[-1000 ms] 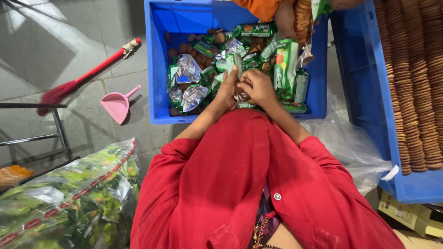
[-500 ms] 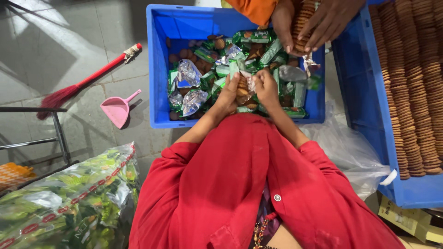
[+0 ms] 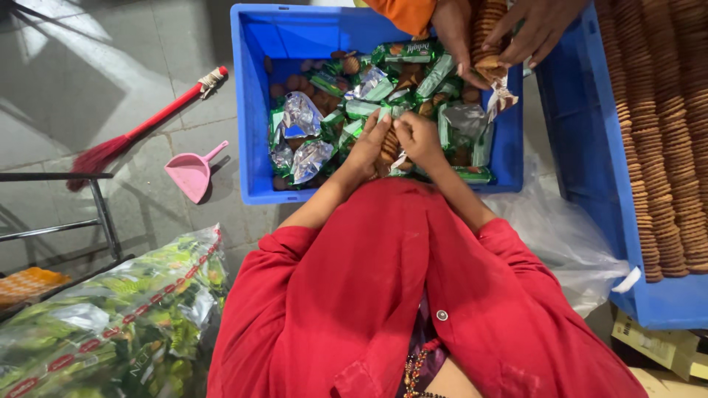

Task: The person repeatedly picks up green-wrapped cookie packs from a blue bin, opens them, and removes stacks of round cookies. The cookies are placed into a second blue bin, forming a growing stack. The person works continuously, handling one pack at a time.

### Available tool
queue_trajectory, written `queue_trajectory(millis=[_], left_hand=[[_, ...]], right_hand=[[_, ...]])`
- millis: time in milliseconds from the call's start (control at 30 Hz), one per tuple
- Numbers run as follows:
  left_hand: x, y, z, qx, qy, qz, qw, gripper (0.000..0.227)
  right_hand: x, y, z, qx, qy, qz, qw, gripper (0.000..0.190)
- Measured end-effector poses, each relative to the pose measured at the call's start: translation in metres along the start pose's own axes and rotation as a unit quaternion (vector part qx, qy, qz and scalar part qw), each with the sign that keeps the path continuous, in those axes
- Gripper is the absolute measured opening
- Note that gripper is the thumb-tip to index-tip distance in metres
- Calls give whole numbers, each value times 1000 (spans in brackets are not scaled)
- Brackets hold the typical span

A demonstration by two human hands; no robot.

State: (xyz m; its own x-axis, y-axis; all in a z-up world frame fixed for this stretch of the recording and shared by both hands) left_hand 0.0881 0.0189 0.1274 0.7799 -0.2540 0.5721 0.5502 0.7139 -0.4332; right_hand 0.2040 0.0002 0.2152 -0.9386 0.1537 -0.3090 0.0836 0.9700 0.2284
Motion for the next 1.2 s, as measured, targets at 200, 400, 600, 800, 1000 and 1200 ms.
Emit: queue_trajectory(millis=[200,400,600,800,1000,1200], left_hand=[[20,-2,-3,-72,-166,-94,979,63],[25,-2,-11,-98,-176,-153,968,64],[-20,18,-14,-58,-209,-40,975,54],[-34,26,-2,19,-162,20,986,47],[-23,15,0,-44,-167,-38,984,56],[-22,19,-12,-77,-139,-59,986,60]], right_hand=[[-8,-14,113,126,240,174,947,26],[12,-23,135,243,429,166,854,16],[-39,4,-47,-24,-117,96,988,32],[15,18,-104,12,-156,-152,976,76],[23,12,-72,37,-187,-142,971,95],[17,7,-51,111,16,-134,985,115]])
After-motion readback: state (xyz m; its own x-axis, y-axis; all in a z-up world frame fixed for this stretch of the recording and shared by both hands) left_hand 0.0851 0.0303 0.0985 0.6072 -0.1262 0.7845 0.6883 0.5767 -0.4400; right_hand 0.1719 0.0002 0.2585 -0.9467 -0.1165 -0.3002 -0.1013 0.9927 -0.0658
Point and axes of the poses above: each hand's wrist, its own y-axis towards the middle knuckle, its own x-axis out of the palm, z = x × y, the point moved 9 cm from there along y, towards the middle knuckle, and after that the axes turned 10 degrees about y, right-handed, at the moved point
